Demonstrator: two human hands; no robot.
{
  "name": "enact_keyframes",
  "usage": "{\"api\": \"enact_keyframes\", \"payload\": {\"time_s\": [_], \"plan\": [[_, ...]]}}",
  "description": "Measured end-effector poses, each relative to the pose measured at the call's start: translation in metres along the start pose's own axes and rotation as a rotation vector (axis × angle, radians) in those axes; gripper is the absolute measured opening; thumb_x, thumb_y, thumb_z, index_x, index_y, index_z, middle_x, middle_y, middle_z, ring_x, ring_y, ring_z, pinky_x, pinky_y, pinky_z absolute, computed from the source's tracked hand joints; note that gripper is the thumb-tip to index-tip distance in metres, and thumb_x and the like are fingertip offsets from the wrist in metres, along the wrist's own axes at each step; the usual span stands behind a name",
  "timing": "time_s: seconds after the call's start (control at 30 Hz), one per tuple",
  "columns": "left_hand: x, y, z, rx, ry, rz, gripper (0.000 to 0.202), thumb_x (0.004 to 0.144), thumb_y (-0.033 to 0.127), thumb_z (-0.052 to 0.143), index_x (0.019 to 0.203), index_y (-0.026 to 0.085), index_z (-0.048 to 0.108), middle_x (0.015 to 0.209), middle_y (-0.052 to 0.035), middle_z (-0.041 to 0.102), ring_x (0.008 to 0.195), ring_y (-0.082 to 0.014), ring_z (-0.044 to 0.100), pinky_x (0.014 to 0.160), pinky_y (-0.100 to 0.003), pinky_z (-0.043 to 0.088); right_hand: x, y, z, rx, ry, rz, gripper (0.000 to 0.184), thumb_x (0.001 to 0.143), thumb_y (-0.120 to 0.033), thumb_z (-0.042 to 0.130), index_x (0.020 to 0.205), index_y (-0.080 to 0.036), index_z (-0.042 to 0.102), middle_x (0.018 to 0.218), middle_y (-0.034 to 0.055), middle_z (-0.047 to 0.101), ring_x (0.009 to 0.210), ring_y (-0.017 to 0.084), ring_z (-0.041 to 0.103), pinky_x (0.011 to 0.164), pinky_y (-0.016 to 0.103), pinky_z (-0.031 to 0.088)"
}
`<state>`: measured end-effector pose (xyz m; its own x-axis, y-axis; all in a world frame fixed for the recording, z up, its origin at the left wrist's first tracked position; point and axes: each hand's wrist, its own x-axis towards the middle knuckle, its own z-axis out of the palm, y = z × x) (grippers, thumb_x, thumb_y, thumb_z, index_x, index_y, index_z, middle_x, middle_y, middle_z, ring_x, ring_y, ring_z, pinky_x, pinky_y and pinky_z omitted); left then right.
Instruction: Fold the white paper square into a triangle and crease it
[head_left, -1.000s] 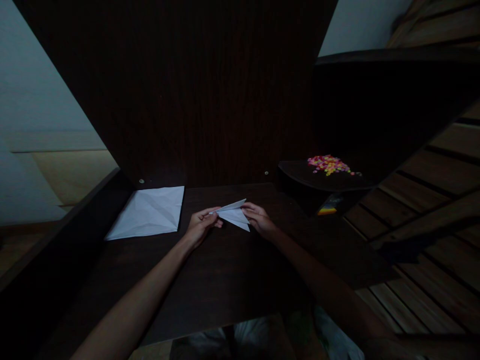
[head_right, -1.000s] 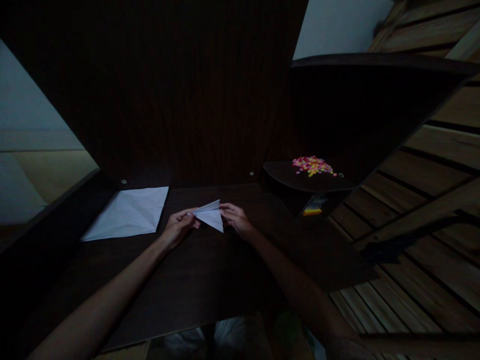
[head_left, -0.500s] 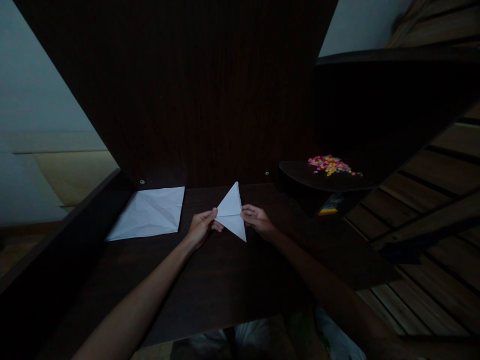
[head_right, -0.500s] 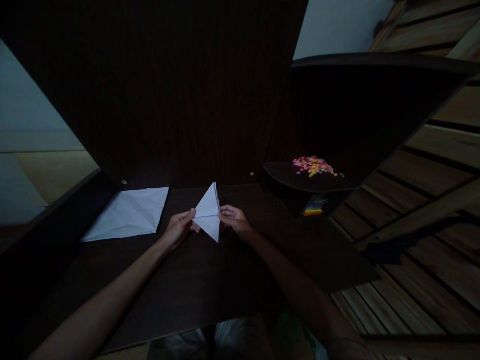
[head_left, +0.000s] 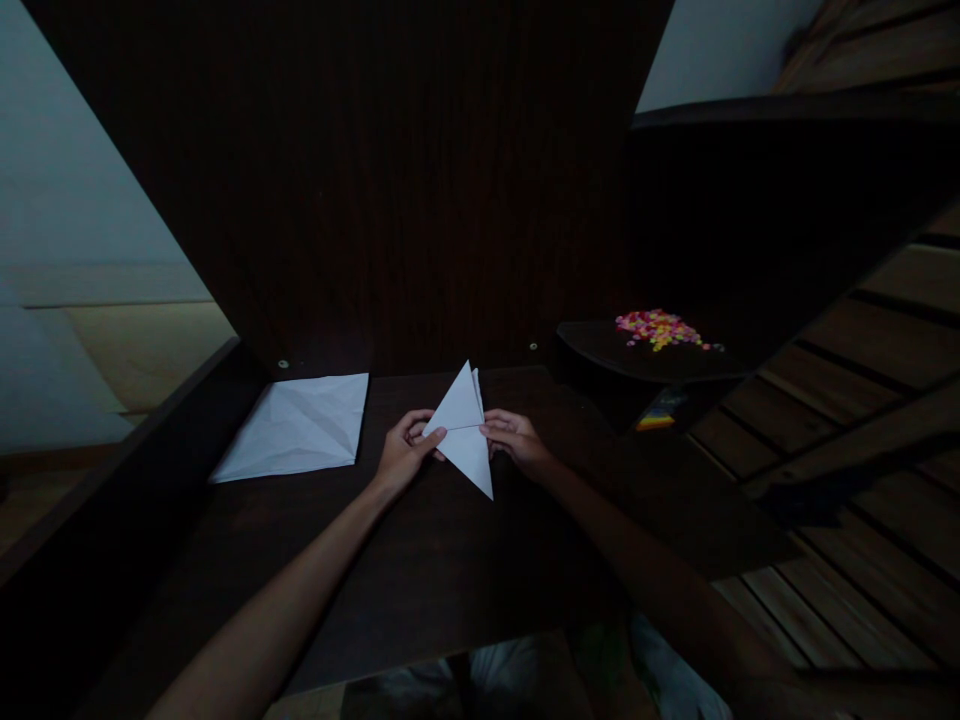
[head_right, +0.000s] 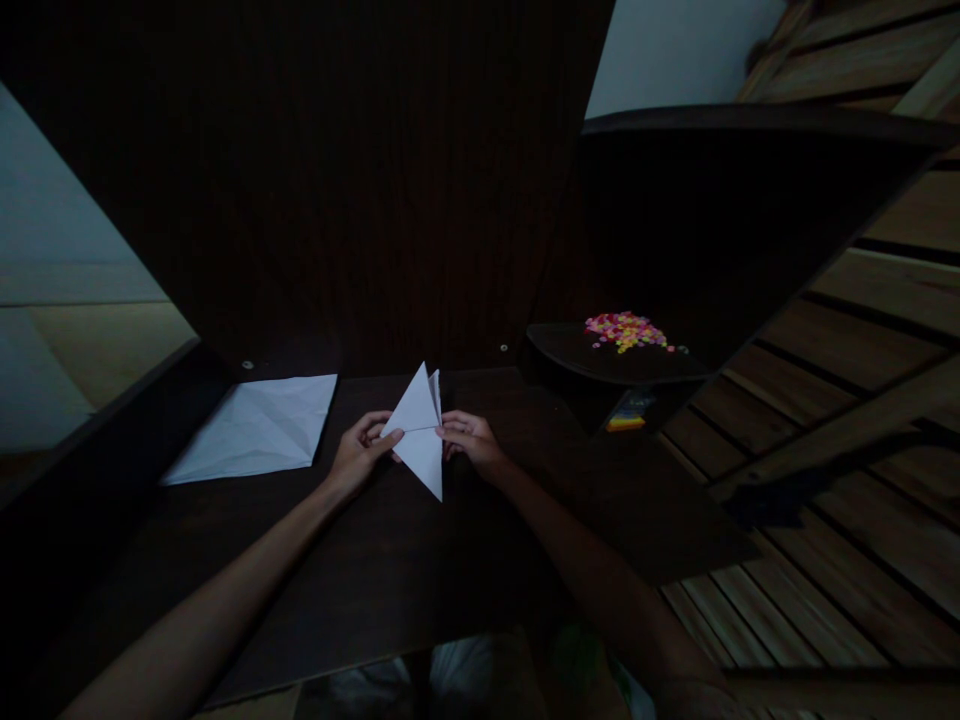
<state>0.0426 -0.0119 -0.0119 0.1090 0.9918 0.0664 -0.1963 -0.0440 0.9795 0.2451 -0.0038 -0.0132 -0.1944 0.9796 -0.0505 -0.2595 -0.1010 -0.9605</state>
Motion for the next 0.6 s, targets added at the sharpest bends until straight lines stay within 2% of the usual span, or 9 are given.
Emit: {"api": "enact_keyframes", "payload": {"time_s": [0.17, 0.27, 0.4, 0.5, 0.6], "plan": [[-0.005, 0.003, 0.002, 0.29, 0.111, 0.25, 0.03, 0.062, 0.032, 0.081, 0.087, 0.019, 0.071, 0.097, -0.0066, 0.065, 0.089, -0.0205, 0.062, 0.073, -0.028, 0.051, 0.001, 0.002, -0.001, -0.008, 0.007, -0.009, 0.031, 0.054, -0.033, 0.082, 0.077, -0.017, 0.068, 0.065, 0.0002, 0.067, 0.051, 0.011, 0.058, 0.046, 0.023, 0.045], [-0.009, 0.005, 0.003, 0.352, 0.13, 0.334, 0.017, 0.063, 0.031, 0.08, 0.073, 0.02, 0.071, 0.099, -0.0072, 0.064, 0.096, -0.0236, 0.059, 0.083, -0.031, 0.049, 0.002, 0.003, 0.0, -0.041, 0.026, -0.001, 0.029, 0.055, -0.034, 0.081, 0.075, -0.016, 0.069, 0.062, 0.0002, 0.065, 0.052, 0.011, 0.057, 0.047, 0.023, 0.044], [-0.009, 0.007, 0.004, 0.283, 0.159, 0.269, 0.022, 0.068, 0.036, 0.077, 0.077, 0.019, 0.067, 0.092, -0.0059, 0.067, 0.091, -0.023, 0.061, 0.084, -0.032, 0.048, 0.002, 0.001, 0.0, -0.057, 0.039, 0.007, 0.026, 0.056, -0.034, 0.08, 0.071, -0.016, 0.069, 0.062, 0.0002, 0.064, 0.053, 0.011, 0.056, 0.047, 0.021, 0.042], [-0.004, 0.004, 0.001, 0.123, 0.246, 0.177, 0.035, 0.067, 0.042, 0.077, 0.089, 0.018, 0.064, 0.085, -0.0041, 0.069, 0.082, -0.0201, 0.063, 0.075, -0.028, 0.049, 0.001, -0.002, 0.0, -0.053, 0.061, 0.013, 0.025, 0.057, -0.034, 0.08, 0.071, -0.016, 0.069, 0.066, 0.0001, 0.065, 0.057, 0.01, 0.057, 0.048, 0.019, 0.041], [0.003, 0.0, -0.003, -0.064, 0.313, 0.088, 0.045, 0.064, 0.046, 0.078, 0.093, 0.017, 0.06, 0.077, -0.0017, 0.068, 0.073, -0.0166, 0.064, 0.067, -0.025, 0.048, 0.0, -0.002, 0.001, -0.05, 0.03, 0.016, 0.026, 0.056, -0.035, 0.081, 0.069, -0.017, 0.068, 0.064, -0.0003, 0.064, 0.056, 0.011, 0.056, 0.047, 0.02, 0.042]]}}
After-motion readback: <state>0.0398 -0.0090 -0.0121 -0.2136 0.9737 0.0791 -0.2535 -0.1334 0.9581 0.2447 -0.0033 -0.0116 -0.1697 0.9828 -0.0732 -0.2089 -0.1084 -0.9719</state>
